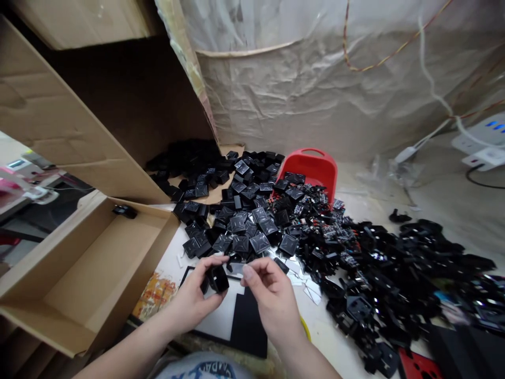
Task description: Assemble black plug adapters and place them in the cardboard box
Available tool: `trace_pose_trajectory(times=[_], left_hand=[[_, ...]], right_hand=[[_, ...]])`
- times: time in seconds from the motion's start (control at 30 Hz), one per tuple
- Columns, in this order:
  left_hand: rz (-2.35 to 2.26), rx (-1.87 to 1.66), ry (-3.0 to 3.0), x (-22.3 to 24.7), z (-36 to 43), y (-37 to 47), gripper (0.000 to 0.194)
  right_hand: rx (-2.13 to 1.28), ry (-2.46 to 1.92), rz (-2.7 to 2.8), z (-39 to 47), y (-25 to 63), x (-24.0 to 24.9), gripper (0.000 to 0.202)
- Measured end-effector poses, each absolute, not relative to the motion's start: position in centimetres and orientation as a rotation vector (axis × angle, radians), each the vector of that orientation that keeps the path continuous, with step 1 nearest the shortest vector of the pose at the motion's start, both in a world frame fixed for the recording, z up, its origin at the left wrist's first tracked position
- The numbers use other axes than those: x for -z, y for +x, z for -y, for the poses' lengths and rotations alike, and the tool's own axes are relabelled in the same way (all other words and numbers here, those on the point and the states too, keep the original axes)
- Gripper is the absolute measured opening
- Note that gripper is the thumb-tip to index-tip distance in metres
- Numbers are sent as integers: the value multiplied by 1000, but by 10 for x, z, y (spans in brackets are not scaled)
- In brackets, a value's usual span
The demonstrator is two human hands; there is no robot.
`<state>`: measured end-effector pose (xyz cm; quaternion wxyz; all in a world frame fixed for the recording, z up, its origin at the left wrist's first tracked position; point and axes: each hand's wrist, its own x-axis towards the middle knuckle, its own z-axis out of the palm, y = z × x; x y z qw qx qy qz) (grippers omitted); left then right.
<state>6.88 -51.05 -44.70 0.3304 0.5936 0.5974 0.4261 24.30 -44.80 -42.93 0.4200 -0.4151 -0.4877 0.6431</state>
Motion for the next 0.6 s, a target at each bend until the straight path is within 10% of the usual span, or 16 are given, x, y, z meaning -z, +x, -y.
trace_pose_trajectory(times=[0.6], left_hand=[[-1694,-1259,1606,452,513,78,49]], right_hand=[[-770,-810,1946,467,225,433,12]])
